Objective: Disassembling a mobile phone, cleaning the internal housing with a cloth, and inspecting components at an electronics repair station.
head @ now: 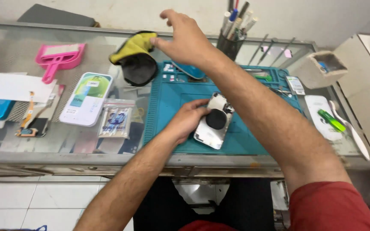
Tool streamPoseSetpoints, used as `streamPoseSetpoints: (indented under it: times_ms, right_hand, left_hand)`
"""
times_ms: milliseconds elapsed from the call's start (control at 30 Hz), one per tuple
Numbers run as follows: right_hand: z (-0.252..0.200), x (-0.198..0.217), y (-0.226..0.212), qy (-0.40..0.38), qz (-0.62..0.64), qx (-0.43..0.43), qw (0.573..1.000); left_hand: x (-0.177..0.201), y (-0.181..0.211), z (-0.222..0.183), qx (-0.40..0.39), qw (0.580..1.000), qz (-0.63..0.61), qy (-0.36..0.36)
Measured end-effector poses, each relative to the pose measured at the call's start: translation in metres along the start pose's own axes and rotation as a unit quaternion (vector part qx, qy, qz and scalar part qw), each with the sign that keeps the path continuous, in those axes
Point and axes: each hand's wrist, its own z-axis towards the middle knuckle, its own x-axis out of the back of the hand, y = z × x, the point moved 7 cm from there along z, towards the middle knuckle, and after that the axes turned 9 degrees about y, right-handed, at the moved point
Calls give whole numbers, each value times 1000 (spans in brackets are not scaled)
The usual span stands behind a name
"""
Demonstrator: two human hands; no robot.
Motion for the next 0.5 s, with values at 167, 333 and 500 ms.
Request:
streamPoseSetpoints:
  times_ms: [167,333,500]
  right_hand:
    - [-117,137,-6,-44,-75,-38,995]
    - [-259,191,60,-164,107,-299,934]
    - [-395,246,123,54,401,-408,818]
  left_hand:
    - [-18,-6,-13,-19,999,30,-22]
    - [-96,-17,-45,8,994,70,-81]
    - [-215,-29,-81,-97,943,218,-230]
